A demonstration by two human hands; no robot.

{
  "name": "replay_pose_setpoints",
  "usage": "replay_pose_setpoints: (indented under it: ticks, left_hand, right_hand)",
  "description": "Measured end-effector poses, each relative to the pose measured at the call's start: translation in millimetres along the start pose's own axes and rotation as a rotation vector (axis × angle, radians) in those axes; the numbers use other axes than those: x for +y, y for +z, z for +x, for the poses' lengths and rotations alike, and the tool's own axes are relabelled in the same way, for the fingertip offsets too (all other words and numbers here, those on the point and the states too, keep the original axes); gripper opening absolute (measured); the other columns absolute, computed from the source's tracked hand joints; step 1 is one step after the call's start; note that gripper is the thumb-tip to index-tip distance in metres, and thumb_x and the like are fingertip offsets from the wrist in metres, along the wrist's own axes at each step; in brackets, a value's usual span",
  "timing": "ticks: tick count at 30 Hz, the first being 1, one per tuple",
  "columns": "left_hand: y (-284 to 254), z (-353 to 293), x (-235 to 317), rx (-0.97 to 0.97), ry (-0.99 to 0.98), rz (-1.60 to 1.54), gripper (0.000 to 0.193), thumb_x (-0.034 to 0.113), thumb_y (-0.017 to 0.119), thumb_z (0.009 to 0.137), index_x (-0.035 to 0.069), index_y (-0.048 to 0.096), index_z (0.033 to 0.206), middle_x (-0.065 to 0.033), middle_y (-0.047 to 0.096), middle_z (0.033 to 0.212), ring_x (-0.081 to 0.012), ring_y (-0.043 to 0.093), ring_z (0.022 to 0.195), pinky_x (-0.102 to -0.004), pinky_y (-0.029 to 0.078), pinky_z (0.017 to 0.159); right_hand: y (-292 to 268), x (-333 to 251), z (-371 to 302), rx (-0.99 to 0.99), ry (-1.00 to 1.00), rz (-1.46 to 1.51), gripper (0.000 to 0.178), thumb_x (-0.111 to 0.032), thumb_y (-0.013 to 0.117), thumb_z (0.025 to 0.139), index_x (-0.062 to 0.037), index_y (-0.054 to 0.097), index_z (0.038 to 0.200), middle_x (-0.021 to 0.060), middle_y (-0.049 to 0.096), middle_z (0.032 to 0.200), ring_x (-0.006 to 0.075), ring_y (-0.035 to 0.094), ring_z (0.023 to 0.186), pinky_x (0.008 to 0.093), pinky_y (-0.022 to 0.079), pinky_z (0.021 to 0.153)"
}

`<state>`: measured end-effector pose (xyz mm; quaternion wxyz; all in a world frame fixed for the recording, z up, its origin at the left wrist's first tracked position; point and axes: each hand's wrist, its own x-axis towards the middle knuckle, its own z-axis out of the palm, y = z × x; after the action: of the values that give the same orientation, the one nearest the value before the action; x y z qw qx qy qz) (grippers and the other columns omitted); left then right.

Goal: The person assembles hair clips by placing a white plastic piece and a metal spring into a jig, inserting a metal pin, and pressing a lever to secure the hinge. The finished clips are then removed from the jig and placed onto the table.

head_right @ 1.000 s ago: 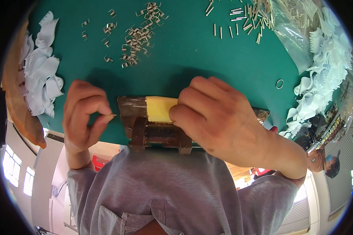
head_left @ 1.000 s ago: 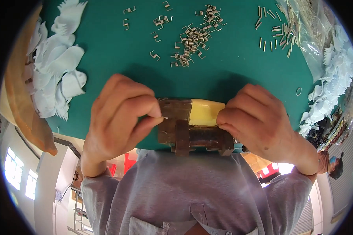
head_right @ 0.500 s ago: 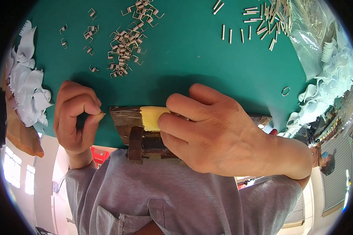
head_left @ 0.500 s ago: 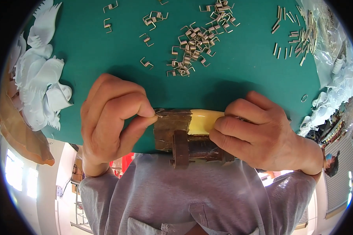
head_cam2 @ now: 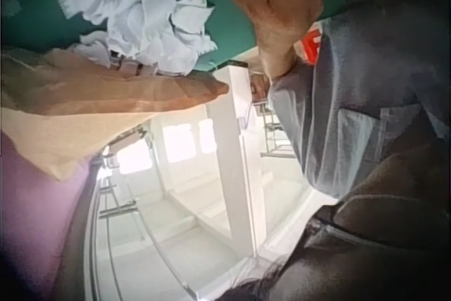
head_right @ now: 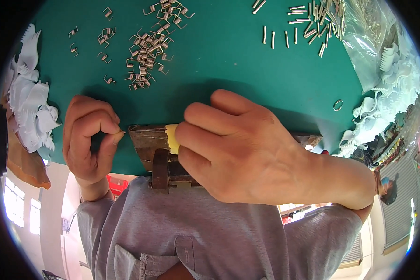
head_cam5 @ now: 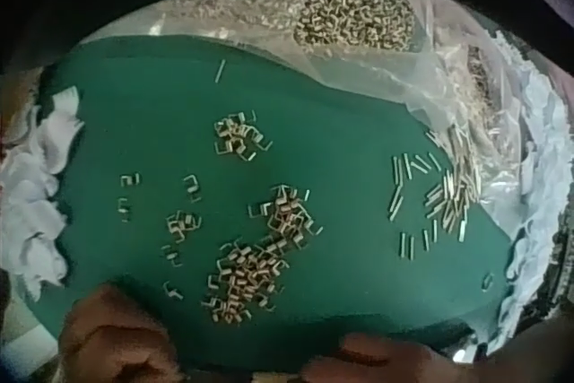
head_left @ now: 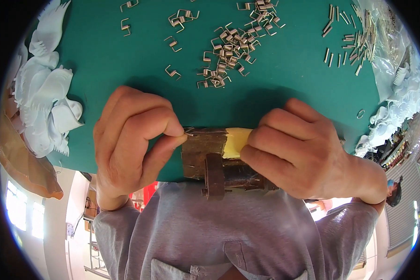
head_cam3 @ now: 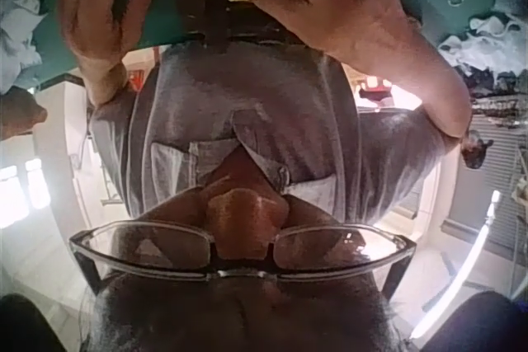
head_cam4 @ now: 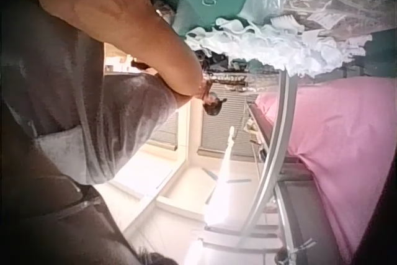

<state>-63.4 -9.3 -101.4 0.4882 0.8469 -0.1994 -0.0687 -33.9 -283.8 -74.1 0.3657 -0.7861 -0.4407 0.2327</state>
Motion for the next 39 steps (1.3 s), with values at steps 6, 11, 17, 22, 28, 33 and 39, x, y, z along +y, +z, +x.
replay_pose_setpoints:
  ticks: [6,11,17,22,28,33,39]
  left_hand:
    - [-2.0,-0.4,0.7,-0.019,-0.018,0.014,0.031,0.000,0.084,0.070,0.003,0.065,0.095,-0.0113,0.065,0.092,-0.0264,0.060,0.074,-0.0362,0.047,0.061]
    - [-2.0,-1.4,1.8,-0.023,-0.040,0.025,0.031,0.000,0.083,0.071,0.003,0.065,0.096,-0.0112,0.065,0.094,-0.0268,0.061,0.076,-0.0367,0.047,0.063]
    - [-1.6,-1.7,2.7,-0.020,-0.056,0.026,0.030,0.001,0.083,0.072,0.003,0.065,0.096,-0.0110,0.065,0.095,-0.0271,0.061,0.076,-0.0366,0.047,0.064]
    - [-1.3,-0.7,2.5,-0.019,-0.049,0.024,0.030,0.001,0.083,0.071,0.003,0.065,0.096,-0.0112,0.065,0.094,-0.0273,0.061,0.076,-0.0365,0.047,0.064]
    - [-1.9,0.3,1.0,-0.014,-0.025,0.024,0.030,0.000,0.083,0.072,0.002,0.065,0.096,-0.0123,0.066,0.094,-0.0269,0.061,0.076,-0.0361,0.047,0.064]
    - [-1.5,0.7,3.3,0.032,-0.052,-0.047,0.027,-0.006,0.079,0.075,0.001,0.064,0.097,-0.0124,0.066,0.093,-0.0244,0.061,0.076,-0.0340,0.048,0.064]
    - [-4.1,-1.4,4.0,0.070,-0.042,-0.042,0.020,-0.011,0.074,0.085,-0.002,0.064,0.099,-0.0114,0.066,0.091,-0.0199,0.063,0.075,-0.0287,0.050,0.060]
  right_hand:
    - [1.0,7.0,7.7,-0.058,-0.155,0.057,0.023,-0.013,0.068,0.058,-0.0035,0.068,0.079,0.0013,0.056,0.083,0.0190,0.056,0.079,0.0323,0.045,0.067]
    - [-11.4,9.3,20.6,-0.263,-0.245,0.033,0.014,-0.017,0.066,0.058,-0.0074,0.063,0.068,0.0002,0.051,0.079,0.0178,0.054,0.087,0.0314,0.044,0.074]
    - [-21.8,3.5,25.0,-0.385,-0.273,-0.112,0.012,-0.022,0.065,0.059,-0.0114,0.064,0.065,-0.0025,0.051,0.080,0.0166,0.052,0.094,0.0317,0.043,0.082]
    - [-33.6,2.3,24.2,-0.361,-0.215,-0.203,0.014,-0.019,0.064,0.055,-0.0089,0.063,0.065,-0.0010,0.049,0.078,0.0177,0.053,0.090,0.0327,0.045,0.077]
    - [-44.4,-0.6,34.7,-0.234,-0.120,-0.233,0.025,-0.017,0.064,0.052,-0.0038,0.065,0.073,0.0026,0.052,0.078,0.0211,0.056,0.084,0.0342,0.047,0.070]
    - [-55.7,21.7,39.2,0.059,-0.206,-0.347,0.035,-0.017,0.068,0.052,-0.0022,0.068,0.084,0.0064,0.059,0.083,0.0250,0.058,0.079,0.0356,0.047,0.066]
    - [-66.0,2.6,2.4,0.155,0.176,-0.106,0.011,0.003,0.072,0.088,0.0002,0.067,0.097,0.0083,0.063,0.087,0.0241,0.059,0.079,0.0338,0.047,0.068]
